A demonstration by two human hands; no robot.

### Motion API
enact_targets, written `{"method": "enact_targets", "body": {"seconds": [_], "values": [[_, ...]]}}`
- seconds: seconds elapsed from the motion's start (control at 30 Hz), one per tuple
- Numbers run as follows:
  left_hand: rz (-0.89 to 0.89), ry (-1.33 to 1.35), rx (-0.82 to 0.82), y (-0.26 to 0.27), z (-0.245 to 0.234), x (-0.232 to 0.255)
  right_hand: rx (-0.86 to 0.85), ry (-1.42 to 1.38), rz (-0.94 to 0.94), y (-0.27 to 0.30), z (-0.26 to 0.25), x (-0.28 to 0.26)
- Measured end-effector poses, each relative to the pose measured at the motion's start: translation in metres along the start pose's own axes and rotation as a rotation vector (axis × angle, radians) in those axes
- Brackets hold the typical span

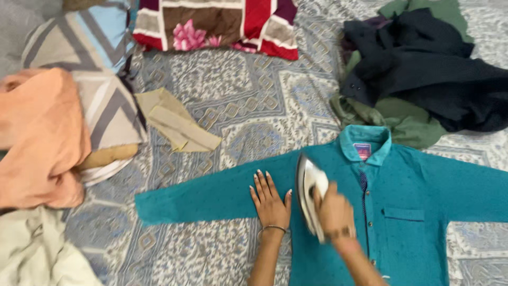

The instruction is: The person irons a teal long-sleeved shirt on a patterned bedsheet, smoothing the fabric and using an electric iron on the body and sleeves. After ironing, the shirt is folded and placed aside. The person then picks up a dark shirt from a pile and begins to unfold it.

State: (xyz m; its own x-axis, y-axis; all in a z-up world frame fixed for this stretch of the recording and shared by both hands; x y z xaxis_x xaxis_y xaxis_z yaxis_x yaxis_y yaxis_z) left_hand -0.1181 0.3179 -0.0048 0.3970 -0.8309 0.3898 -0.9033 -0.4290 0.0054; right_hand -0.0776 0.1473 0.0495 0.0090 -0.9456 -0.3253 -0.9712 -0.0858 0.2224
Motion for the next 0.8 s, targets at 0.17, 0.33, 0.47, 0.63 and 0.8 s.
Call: {"method": "enact_targets", "body": {"seconds": [0.17,0.33,0.47,0.63,0.8], "values": [[-0.101,-0.096,-0.002,-0.005,-0.032,-0.046,0.134,-0.059,-0.071,-0.051,-0.016,-0.027],[-0.164,-0.117,0.027,-0.015,-0.061,-0.109,-0.147,-0.005,-0.204,0.04,0.004,-0.033],[-0.173,-0.141,-0.022,-0.023,-0.066,-0.147,-0.163,0.062,-0.327,0.036,0.014,-0.051],[-0.256,-0.169,-0.03,-0.03,-0.075,-0.178,-0.078,0.149,-0.389,-0.048,0.013,-0.105],[-0.354,-0.193,-0.002,-0.028,-0.101,-0.22,-0.134,0.118,-0.504,-0.029,0.001,-0.124]]}}
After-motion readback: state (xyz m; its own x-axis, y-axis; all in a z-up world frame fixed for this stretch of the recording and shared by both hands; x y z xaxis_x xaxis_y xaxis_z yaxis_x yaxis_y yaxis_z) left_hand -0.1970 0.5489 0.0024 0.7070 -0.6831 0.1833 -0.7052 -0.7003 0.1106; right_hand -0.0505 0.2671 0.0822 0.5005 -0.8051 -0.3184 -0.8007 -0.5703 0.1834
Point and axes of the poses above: each hand's wrist, its own y-axis away from the middle knuckle, its own z-axis out of the palm, x = y × z, the point moved 3 cm from there along -y, towards the middle knuckle, and after that the axes turned 9 degrees about -z, right-handed, at the moved point
